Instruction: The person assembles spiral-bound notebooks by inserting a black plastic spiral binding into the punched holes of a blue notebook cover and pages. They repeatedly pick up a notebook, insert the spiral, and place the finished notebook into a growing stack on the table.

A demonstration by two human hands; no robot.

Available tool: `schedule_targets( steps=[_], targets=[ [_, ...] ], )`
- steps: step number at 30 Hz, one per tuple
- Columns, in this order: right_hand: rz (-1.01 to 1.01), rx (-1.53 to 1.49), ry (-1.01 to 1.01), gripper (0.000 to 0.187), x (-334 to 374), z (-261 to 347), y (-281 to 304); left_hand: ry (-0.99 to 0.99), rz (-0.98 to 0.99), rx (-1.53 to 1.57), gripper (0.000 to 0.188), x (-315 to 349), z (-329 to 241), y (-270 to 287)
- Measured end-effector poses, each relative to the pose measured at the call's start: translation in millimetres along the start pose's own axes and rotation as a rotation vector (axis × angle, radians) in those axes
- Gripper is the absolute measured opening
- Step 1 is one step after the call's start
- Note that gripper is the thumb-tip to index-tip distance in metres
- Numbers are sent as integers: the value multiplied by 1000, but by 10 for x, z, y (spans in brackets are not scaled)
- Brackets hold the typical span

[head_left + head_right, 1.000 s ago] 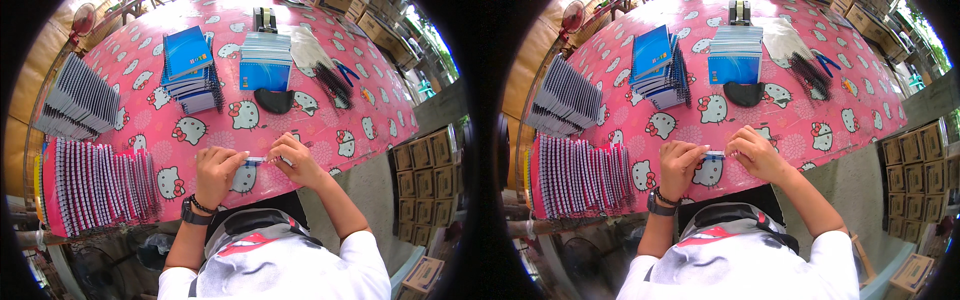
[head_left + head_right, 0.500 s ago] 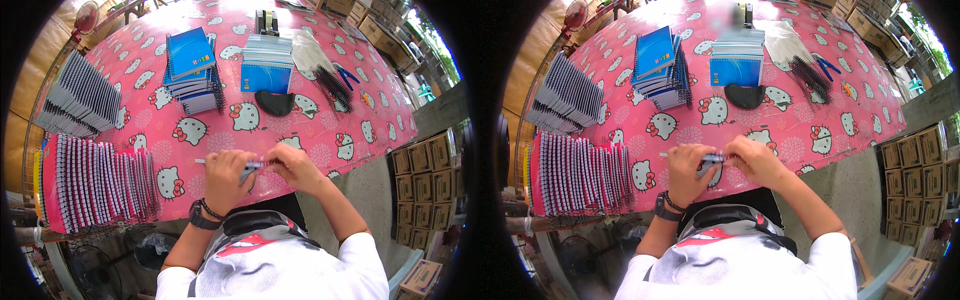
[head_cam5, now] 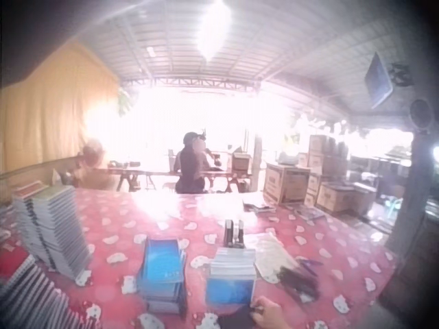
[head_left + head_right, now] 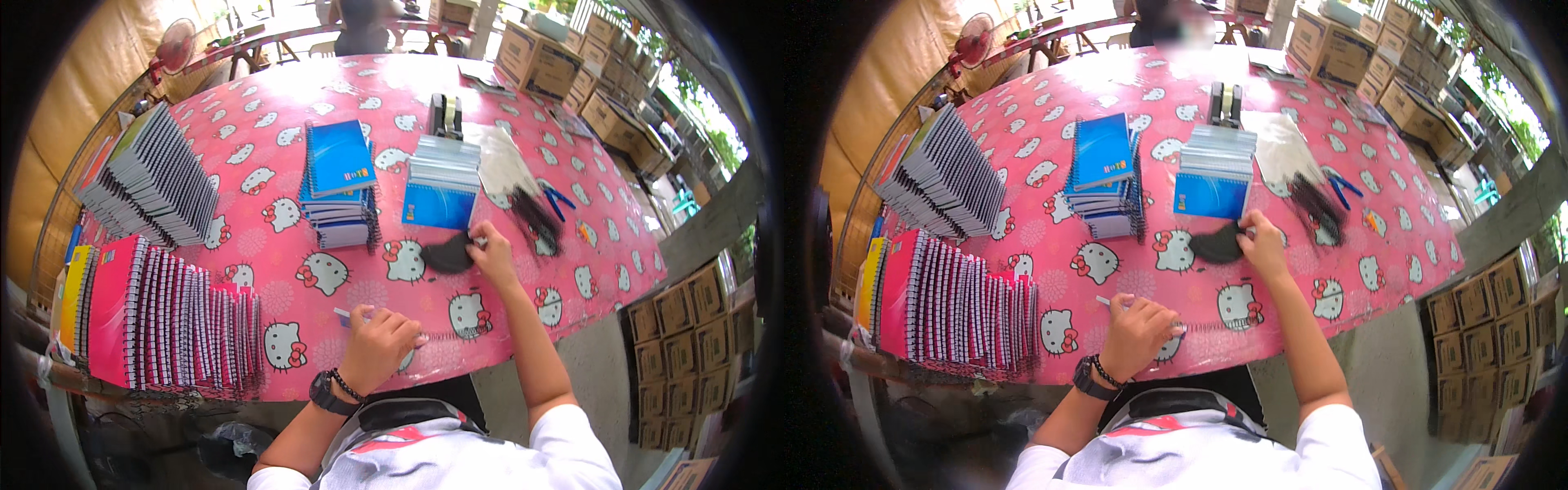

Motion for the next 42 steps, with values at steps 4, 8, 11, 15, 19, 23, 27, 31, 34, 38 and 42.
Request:
schedule_targets(
  steps=[4,8,11,15,19,23,27,31,34,38,42],
  targets=[
    [236,-32,-63,21,280,98,109,21,-79,130,15,-18,-22,74],
    [368,247,216,62,514,534,67,-56,-23,54,18,68,69,-1],
    [337,293,221,65,527,515,79,-42,-86,57,24,19,41,79],
    [739,-480,10,61,646,639,156,42,-84,50,26,96,239,220],
    [816,-510,144,43,898,945,69,51,-101,64,28,183,301,191],
    [733,-489,126,39,844,980,93,68,-96,96,29,173,310,175],
    [670,-333,155,39,733,1059,40,156,-123,171,62,165,339,162],
    [819,-770,82,57,835,1178,29,267,-473,437,104,305,497,79],
    [703,-343,28,49,740,1068,-77,293,-487,741,98,319,640,-38],
    [869,-928,-20,40,814,1116,-67,520,-148,1035,71,392,659,-169],
    [539,-192,123,41,661,1029,-42,489,-144,1147,48,441,673,-256]
  ],
)
Point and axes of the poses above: each hand's wrist, its own x-axis away from the middle knuckle, its own y-axis out of the back of the hand, z = x × y, the point moved 3 cm from there along -x, towards the middle knuckle, and after that the axes turned 1 degree about x, right-handed, at the moved point
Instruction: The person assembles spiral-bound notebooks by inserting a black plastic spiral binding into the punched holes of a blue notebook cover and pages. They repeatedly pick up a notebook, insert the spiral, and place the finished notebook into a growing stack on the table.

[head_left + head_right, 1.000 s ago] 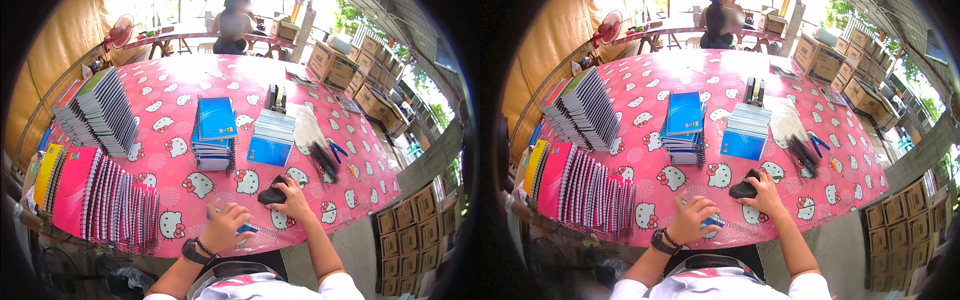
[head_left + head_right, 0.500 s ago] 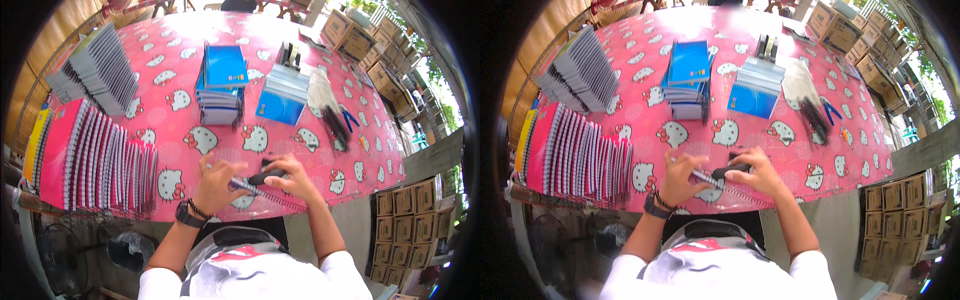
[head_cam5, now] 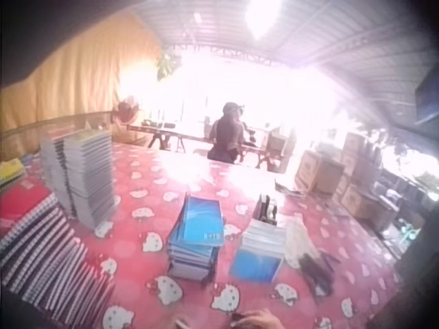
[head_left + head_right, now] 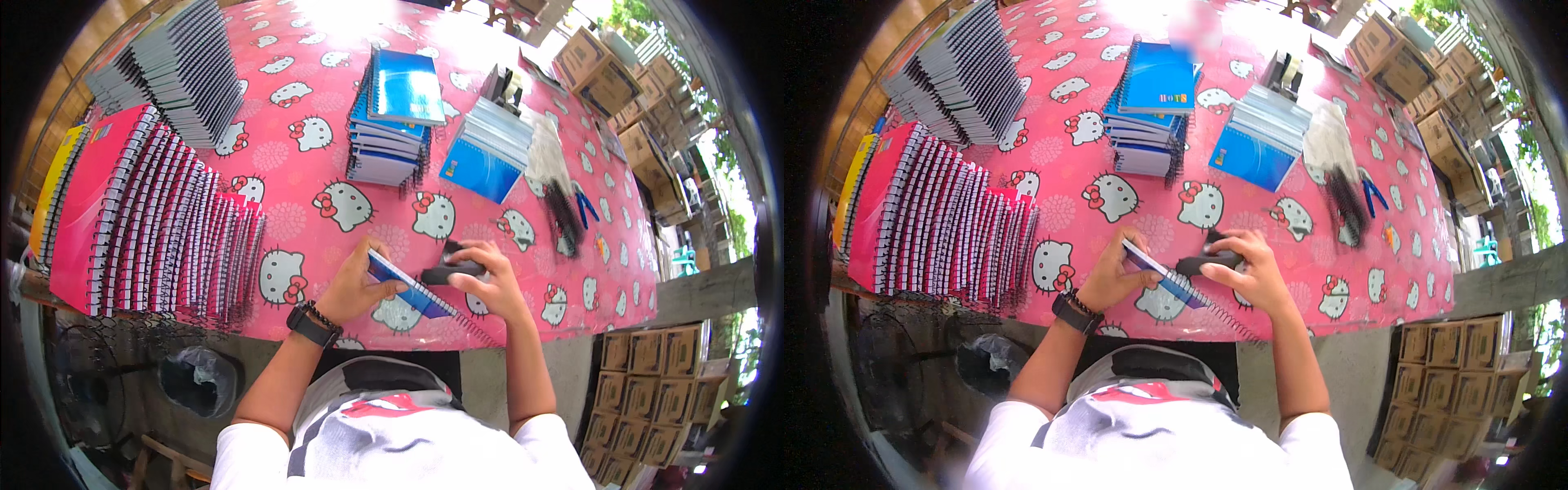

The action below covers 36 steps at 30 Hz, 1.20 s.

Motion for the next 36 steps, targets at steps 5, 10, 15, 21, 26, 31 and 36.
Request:
schedule_targets(
  steps=[5,10,15,21,26,31,36],
  targets=[
    [134,-124,-65,39,-9,108,-78,-1,59,-40,44,-20,12,2],
    [311,-532,106,41,-46,242,-83,-6,18,30,43,-45,-5,-16],
    [288,-511,81,49,-118,176,-97,-238,31,-301,45,-91,-32,23],
    [136,-201,56,43,-193,163,-166,-83,43,-146,47,-43,-36,-2],
    [28,115,17,44,-226,183,-235,-19,49,-60,47,-34,25,1],
    [-281,533,188,48,-160,166,-34,67,38,-180,43,-70,-173,-67],
    [-165,-51,194,33,32,700,-106,-139,-62,-309,29,-138,-553,-271]
  ],
)
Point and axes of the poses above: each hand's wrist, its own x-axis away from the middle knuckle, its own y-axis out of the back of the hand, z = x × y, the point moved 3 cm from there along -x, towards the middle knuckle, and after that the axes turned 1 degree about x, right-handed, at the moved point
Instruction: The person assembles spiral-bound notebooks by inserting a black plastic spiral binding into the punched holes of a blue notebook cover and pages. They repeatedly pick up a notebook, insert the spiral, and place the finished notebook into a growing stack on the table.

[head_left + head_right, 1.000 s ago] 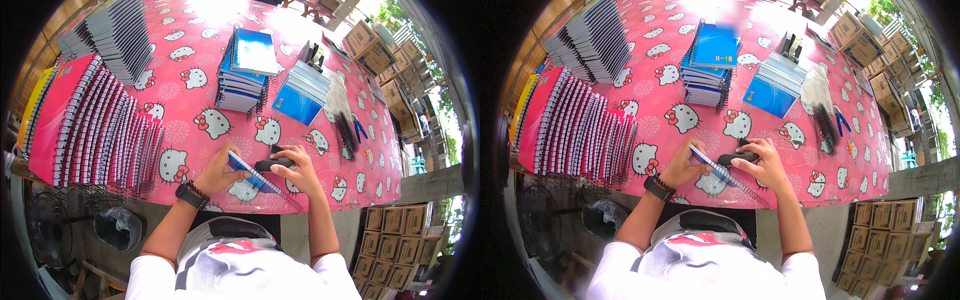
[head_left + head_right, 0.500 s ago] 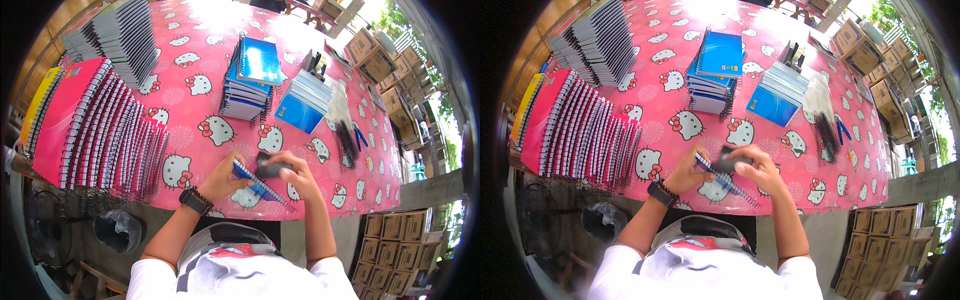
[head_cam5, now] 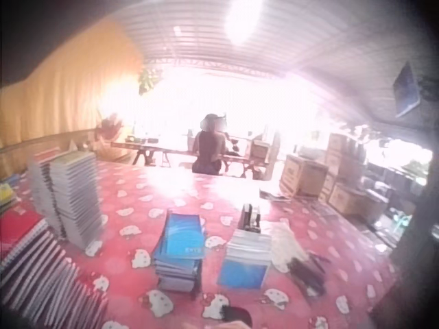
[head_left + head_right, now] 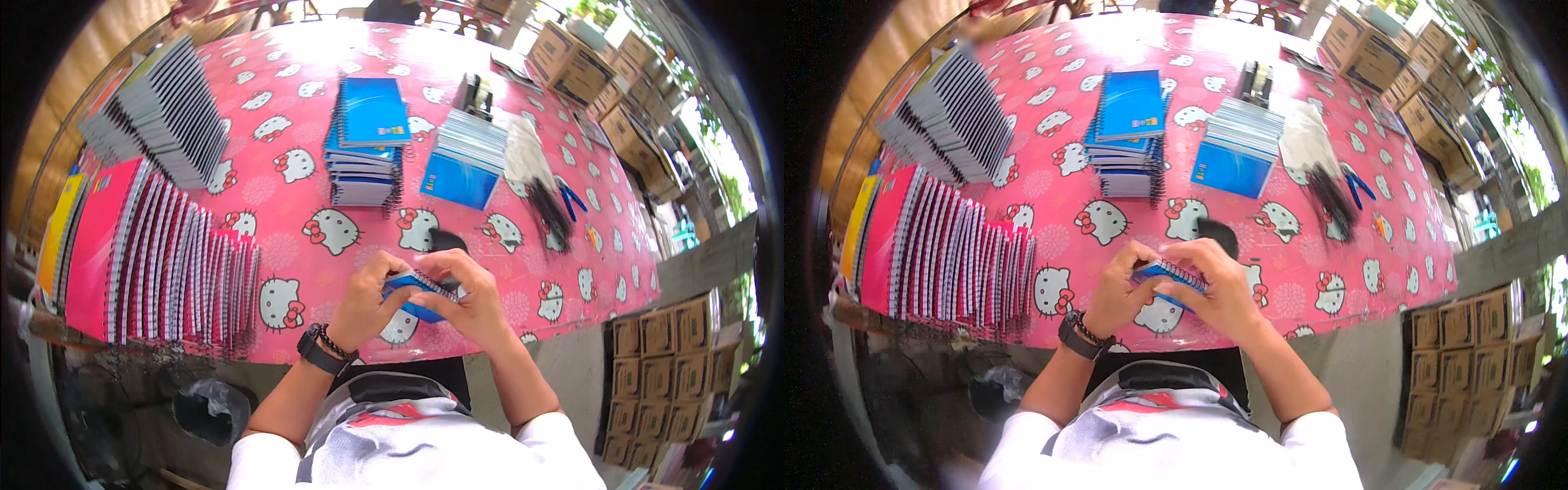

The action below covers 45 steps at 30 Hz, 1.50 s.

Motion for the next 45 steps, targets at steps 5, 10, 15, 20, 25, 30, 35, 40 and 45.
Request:
schedule_targets(
  steps=[5,10,15,20,25,30,35,40,45],
  targets=[
    [-86,-53,66,23,61,22,26,-22,-78,29,22,-61,-240,-75],
    [-192,-42,152,23,96,21,-3,33,-103,172,21,-65,-239,-66],
    [-162,-72,142,23,85,27,20,-38,-80,80,19,-94,-263,-38],
    [-149,113,292,23,30,96,105,-74,-45,-3,20,-108,-302,-22],
    [-140,89,278,20,13,106,138,-4,-37,81,25,-189,-306,-41],
    [-156,101,256,20,-29,198,188,-150,-40,-60,29,-375,-431,-25],
    [-98,-46,153,42,-36,11,418,-314,33,-265,22,-634,-718,53],
    [32,433,-78,77,-44,-757,287,-505,-282,-435,15,-1673,-1277,542],
    [249,542,-105,84,39,-937,91,-298,-24,-1397,23,-2695,-469,670]
  ],
)
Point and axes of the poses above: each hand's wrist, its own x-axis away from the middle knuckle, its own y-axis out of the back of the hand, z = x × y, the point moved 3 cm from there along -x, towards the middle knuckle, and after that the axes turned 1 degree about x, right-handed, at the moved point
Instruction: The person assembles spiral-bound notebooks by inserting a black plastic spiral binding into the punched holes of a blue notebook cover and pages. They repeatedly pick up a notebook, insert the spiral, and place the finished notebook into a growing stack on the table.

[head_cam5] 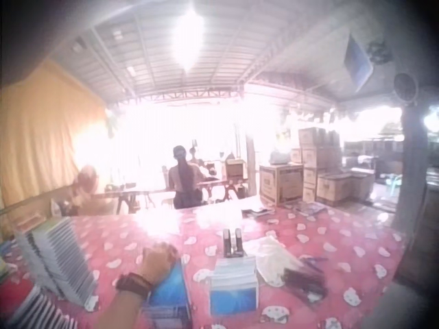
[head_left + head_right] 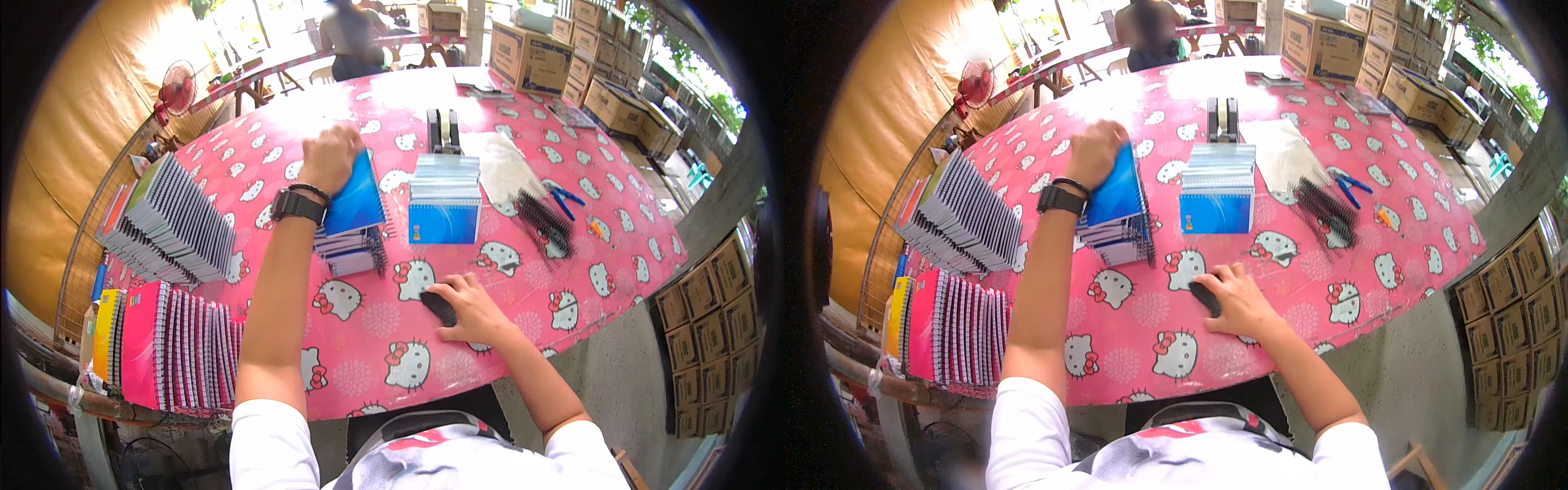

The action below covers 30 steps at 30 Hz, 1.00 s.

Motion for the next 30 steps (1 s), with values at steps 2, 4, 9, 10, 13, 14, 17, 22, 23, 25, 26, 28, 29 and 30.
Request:
schedule_targets(
  steps=[2,4,9,10,13,14,17,22,23,25,26,28,29,30],
  targets=[
    [-3,-11,-26,78,20,-151,168,-62,-64,17,26,-4,127,-67],
    [-48,-29,-37,72,57,-435,383,-38,-84,127,34,-35,113,17],
    [-716,-189,-295,50,-634,-1074,465,-98,-627,334,29,377,-170,711],
    [-734,-287,-374,47,-726,-1239,385,-111,-658,374,29,504,-300,802],
    [-718,-327,-498,38,-799,-1604,271,-126,-724,461,27,1017,-588,1111],
    [-695,-292,-527,36,-763,-1699,271,-112,-722,498,26,1203,-648,1141],
    [-842,-381,-458,26,-511,-1745,349,-59,-685,627,28,1703,-742,992],
    [-675,-615,-298,18,0,-574,703,211,-570,1084,62,2193,-979,453],
    [-607,-656,-244,18,114,-358,605,309,-498,1170,64,2240,-1001,380],
    [-564,-532,-2,17,335,101,452,398,-264,1451,61,2321,-1031,147],
    [-440,-810,-99,16,388,288,312,405,-94,1494,58,2461,-922,11],
    [-388,-994,-84,16,453,340,37,389,253,1563,52,2782,-743,-271],
    [-371,-1115,-98,16,455,378,-68,357,209,1558,50,2855,-739,-352],
    [-347,-1245,-101,16,432,437,-168,331,158,1542,48,2933,-721,-391]
  ],
)
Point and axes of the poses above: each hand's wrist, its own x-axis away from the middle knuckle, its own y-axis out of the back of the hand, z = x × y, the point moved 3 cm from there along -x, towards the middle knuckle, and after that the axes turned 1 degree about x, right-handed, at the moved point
